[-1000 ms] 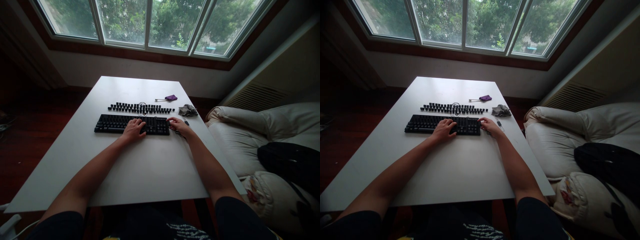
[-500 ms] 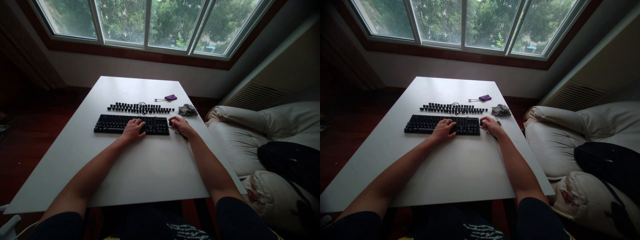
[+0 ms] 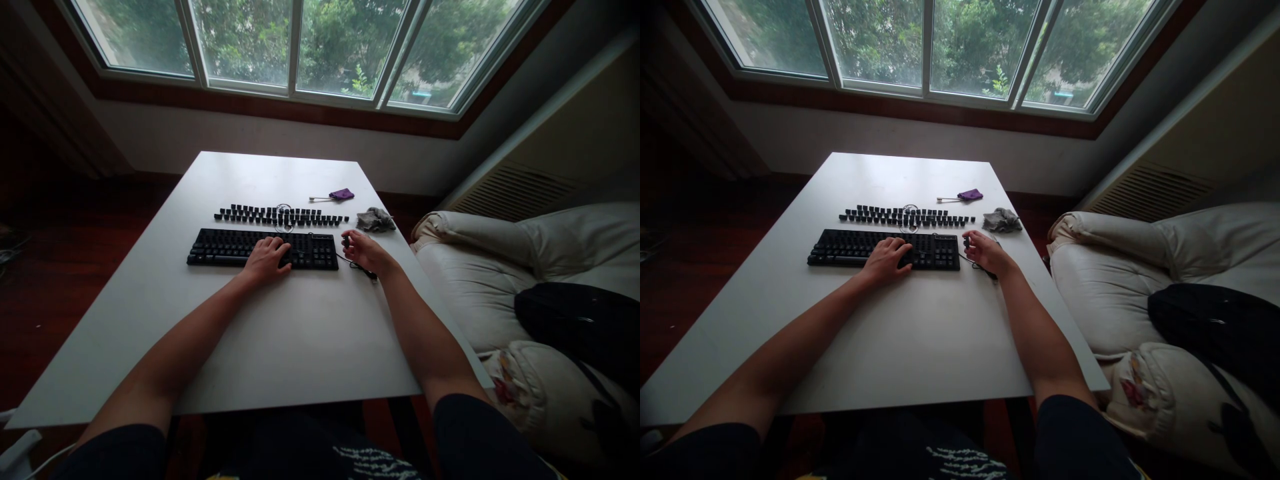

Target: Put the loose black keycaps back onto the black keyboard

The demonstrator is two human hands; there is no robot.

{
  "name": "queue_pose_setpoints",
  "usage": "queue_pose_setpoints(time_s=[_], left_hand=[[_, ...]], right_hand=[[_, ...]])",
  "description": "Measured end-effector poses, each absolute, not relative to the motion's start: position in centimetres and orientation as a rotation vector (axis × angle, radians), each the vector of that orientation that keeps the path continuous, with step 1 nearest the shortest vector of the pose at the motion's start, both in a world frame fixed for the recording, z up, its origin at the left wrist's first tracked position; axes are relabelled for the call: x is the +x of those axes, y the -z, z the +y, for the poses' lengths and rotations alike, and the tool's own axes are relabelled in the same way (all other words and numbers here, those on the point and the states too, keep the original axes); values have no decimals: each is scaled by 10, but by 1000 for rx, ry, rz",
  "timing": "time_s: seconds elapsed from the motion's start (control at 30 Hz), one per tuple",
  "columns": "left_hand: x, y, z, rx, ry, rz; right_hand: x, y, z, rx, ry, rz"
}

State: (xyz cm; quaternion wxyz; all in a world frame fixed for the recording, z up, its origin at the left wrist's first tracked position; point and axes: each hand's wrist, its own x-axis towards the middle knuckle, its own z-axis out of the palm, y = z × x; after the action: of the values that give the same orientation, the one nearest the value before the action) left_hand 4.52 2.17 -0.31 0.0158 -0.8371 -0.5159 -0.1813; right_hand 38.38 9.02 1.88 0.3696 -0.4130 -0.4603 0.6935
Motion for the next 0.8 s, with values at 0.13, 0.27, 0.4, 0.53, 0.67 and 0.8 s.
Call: queue_pose_setpoints(time_s=[0.13,0.27,0.4,0.53,0.67,0.8], left_hand=[[46,2,21,-2606,564,-1603],[47,1,21,-2607,557,-1623],[46,1,21,-2611,555,-1606],[46,2,22,-2604,565,-1588],[46,3,22,-2609,572,-1588],[47,3,22,-2607,577,-1597]], right_hand=[[384,-18,90,-1078,-1759,-1203],[384,-17,91,-1028,-1791,-1175],[383,-17,91,-995,-1809,-1158],[383,-16,91,-946,-1831,-1147],[382,-15,91,-924,-1825,-1146],[382,-15,92,-935,-1764,-1137]])
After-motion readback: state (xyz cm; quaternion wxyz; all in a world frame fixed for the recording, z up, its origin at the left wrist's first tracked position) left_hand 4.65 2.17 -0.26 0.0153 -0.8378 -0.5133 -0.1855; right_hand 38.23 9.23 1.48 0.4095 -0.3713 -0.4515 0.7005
